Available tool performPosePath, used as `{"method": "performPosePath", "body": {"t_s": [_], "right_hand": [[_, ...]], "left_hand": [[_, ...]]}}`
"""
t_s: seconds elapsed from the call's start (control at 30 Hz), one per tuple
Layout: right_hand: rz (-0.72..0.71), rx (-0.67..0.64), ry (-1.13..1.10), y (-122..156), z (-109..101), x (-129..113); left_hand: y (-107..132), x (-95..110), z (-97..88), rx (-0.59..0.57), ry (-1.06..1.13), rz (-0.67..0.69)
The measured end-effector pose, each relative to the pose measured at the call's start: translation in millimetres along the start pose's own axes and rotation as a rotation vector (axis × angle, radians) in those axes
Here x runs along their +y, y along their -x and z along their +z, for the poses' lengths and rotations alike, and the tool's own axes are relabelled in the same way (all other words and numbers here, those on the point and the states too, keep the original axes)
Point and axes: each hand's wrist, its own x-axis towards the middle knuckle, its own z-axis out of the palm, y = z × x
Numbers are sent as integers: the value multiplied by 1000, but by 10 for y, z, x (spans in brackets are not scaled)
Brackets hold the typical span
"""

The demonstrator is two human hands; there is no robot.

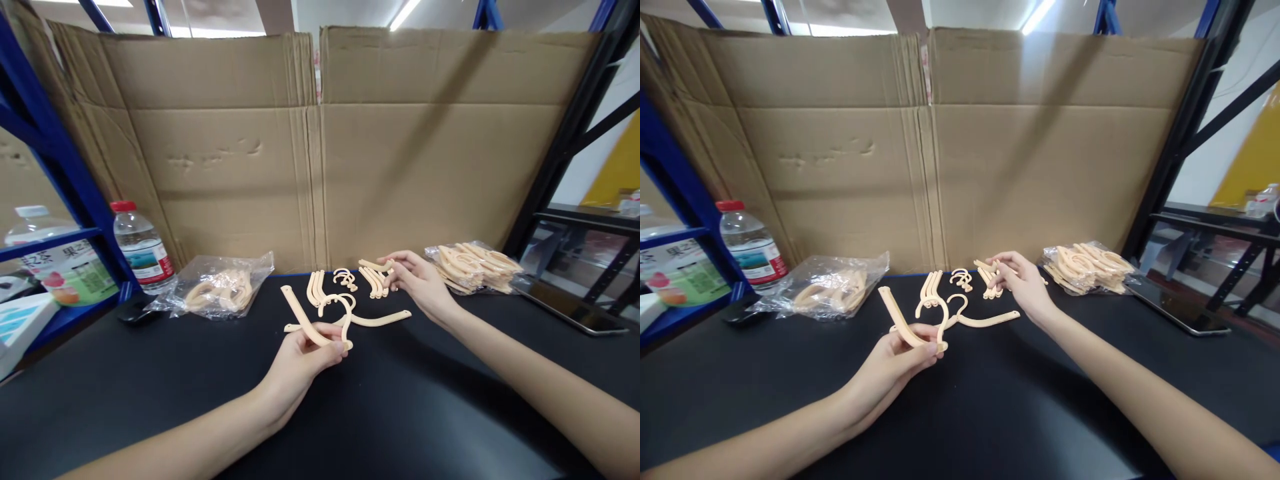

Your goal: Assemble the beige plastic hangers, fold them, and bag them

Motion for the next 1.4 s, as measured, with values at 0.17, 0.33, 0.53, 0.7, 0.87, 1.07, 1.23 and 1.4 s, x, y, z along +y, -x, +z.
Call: {"method": "performPosePath", "body": {"t_s": [0.17, 0.33, 0.53, 0.7, 0.87, 1.07, 1.23, 1.4], "right_hand": [[243, -44, -380, 261, 120, -315], [384, -75, -448, 419, 312, -310], [514, -1, -522, 524, 413, -215], [584, -112, -623, 557, 440, -170], [520, -213, -511, 589, 474, -136], [427, -322, -369, 610, 529, -170], [389, -337, -309, 603, 533, -216], [356, -349, -287, 622, 533, -236]], "left_hand": [[-8, -21, -18, -41, -5, -4], [-17, -39, -37, -55, -15, 33], [-4, -67, -62, -66, -54, 34], [-35, -90, -86, -94, -69, 65], [-44, -67, -66, -129, -56, 118], [-45, -63, -64, -153, -95, 138], [-32, -42, -62, -154, -103, 130], [-5, -18, -35, -122, -120, 102]]}}
